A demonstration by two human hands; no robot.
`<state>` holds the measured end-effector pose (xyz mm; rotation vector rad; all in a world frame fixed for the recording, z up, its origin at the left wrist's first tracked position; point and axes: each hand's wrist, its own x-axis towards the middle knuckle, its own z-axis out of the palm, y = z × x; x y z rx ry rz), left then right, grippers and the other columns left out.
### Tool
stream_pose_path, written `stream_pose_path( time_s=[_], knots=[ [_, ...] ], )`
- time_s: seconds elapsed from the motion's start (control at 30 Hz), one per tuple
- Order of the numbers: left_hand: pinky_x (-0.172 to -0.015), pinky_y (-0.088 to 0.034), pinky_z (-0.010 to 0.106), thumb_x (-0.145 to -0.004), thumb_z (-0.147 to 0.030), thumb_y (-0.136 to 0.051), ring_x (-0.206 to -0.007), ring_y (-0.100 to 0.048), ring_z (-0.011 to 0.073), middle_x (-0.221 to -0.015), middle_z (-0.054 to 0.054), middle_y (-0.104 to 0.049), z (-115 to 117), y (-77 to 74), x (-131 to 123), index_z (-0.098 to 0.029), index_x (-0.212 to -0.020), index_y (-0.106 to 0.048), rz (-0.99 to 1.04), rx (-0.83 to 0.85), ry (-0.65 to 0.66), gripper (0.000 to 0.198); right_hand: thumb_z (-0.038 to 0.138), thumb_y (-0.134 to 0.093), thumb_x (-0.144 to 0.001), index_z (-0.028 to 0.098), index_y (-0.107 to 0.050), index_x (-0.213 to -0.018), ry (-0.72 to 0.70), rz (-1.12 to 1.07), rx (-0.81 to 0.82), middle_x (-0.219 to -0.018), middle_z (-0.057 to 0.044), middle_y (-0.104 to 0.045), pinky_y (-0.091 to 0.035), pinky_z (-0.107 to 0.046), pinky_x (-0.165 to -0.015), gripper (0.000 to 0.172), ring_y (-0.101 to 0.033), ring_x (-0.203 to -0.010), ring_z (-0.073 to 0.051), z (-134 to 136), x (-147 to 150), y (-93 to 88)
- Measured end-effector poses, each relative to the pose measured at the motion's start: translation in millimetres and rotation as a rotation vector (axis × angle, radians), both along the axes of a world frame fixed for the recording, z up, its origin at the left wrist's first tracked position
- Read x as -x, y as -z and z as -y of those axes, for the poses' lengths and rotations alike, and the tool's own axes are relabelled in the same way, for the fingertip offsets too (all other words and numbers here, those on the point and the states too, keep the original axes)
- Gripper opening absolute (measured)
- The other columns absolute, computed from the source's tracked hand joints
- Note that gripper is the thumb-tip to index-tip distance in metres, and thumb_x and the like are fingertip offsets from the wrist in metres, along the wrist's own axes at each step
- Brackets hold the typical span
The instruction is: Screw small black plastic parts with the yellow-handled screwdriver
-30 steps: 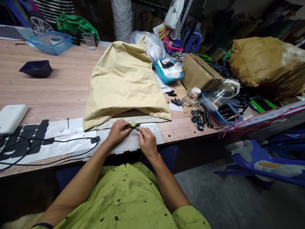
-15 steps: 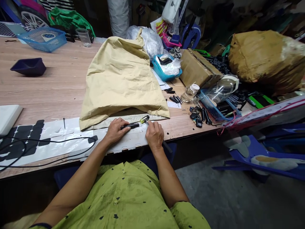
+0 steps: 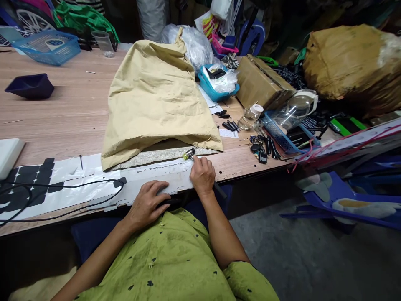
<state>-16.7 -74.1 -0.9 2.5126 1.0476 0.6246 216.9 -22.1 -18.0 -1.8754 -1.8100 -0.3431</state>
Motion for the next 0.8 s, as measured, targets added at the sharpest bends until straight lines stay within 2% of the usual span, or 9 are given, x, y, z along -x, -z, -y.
stream_pose_path(
  time_s=[0.17,0.23,0.3,0.37,0.43,0.5,0.57,0.67,0.8],
  knots=[
    [-0.102,-0.046,0.052,-0.081,-0.035,-0.076,-0.121,-0.052,0.0343,-0.135,0.012,-0.061,2,-2.8,-1,-0.024,-0.099,-0.075,0.001,0.007,0.019,0.021,0.015,-0.05,-0.094,0.018,-0.071,-0.114,-0.002,0.021,-0.016,-0.091,-0.009,-0.061,-0.037,-0.035,-0.072,0.028,-0.05,-0.085,-0.024,-1,1,0.0],
    [-0.1,-0.047,0.049,-0.081,-0.041,-0.076,-0.117,-0.055,0.0323,-0.129,0.011,-0.063,-8,-7.3,0,-0.024,-0.098,-0.075,0.06,0.06,0.038,0.024,0.015,-0.051,-0.094,0.018,-0.071,-0.113,-0.007,0.024,-0.014,-0.091,-0.009,-0.061,-0.037,-0.035,-0.072,0.028,-0.049,-0.084,-0.024,-1,1,-0.2],
    [-0.096,-0.049,0.044,-0.088,-0.041,-0.068,-0.11,-0.059,0.028,-0.118,0.01,-0.067,-29,-12.5,0,-0.023,-0.097,-0.075,0.11,0.104,0.006,0.02,0.016,-0.05,-0.095,0.019,-0.071,-0.113,-0.009,0.023,-0.006,-0.091,-0.009,-0.061,-0.037,-0.034,-0.072,0.028,-0.049,-0.084,-0.024,-1,1,-0.4],
    [-0.092,-0.05,0.041,-0.095,-0.037,-0.058,-0.102,-0.061,0.0254,-0.105,0.009,-0.07,-57,-17.8,-4,-0.022,-0.098,-0.074,0.11,0.113,-0.119,0.023,0.016,-0.051,-0.095,0.019,-0.07,-0.113,-0.007,0.024,-0.003,-0.091,-0.009,-0.061,-0.036,-0.034,-0.072,0.027,-0.049,-0.085,-0.024,-1,2,-0.5],
    [-0.089,-0.051,0.04,-0.097,-0.033,-0.051,-0.097,-0.062,0.0256,-0.098,0.009,-0.071,-89,-23.7,-10,-0.021,-0.099,-0.074,0.03,0.115,-0.312,0.026,0.016,-0.051,-0.094,0.019,-0.07,-0.113,-0.004,0.031,-0.011,-0.091,-0.009,-0.061,-0.036,-0.034,-0.072,0.027,-0.049,-0.085,-0.024,-1,3,-0.3],
    [-0.088,-0.051,0.041,-0.096,-0.029,-0.049,-0.1,-0.064,0.0287,-0.101,0.012,-0.072,-117,-30.8,-17,-0.018,-0.104,-0.074,-0.139,0.159,-0.507,0.029,0.015,-0.052,-0.093,0.019,-0.071,-0.112,-0.001,0.043,-0.028,-0.09,-0.008,-0.061,-0.036,-0.033,-0.071,0.027,-0.049,-0.084,-0.024,-1,4,0.1],
    [-0.088,-0.052,0.042,-0.096,-0.026,-0.047,-0.104,-0.066,0.0329,-0.107,0.016,-0.072,-135,-38.7,-24,-0.014,-0.109,-0.073,-0.311,0.213,-0.64,0.031,0.014,-0.053,-0.093,0.019,-0.071,-0.111,0.0,0.057,-0.048,-0.089,-0.008,-0.061,-0.036,-0.033,-0.07,0.026,-0.049,-0.083,-0.023,-1,5,0.8],
    [-0.087,-0.053,0.042,-0.096,-0.026,-0.044,-0.106,-0.068,0.0348,-0.111,0.019,-0.073,-148,-49.2,-32,-0.013,-0.113,-0.07,-0.424,0.245,-0.731,0.034,0.014,-0.053,-0.092,0.019,-0.071,-0.11,-0.001,0.072,-0.064,-0.089,-0.008,-0.061,-0.035,-0.033,-0.069,0.026,-0.049,-0.082,-0.023,-2,7,1.5],
    [-0.09,-0.053,0.039,-0.096,-0.037,-0.048,-0.109,-0.069,0.0335,-0.11,0.017,-0.075,-160,-55.9,-45,-0.016,-0.113,-0.072,-0.415,0.259,-0.724,0.036,0.015,-0.052,-0.092,0.019,-0.07,-0.109,0.005,0.067,-0.038,-0.089,-0.008,-0.06,-0.035,-0.034,-0.07,0.025,-0.049,-0.083,-0.024,-2,8,1.2]
  ],
)
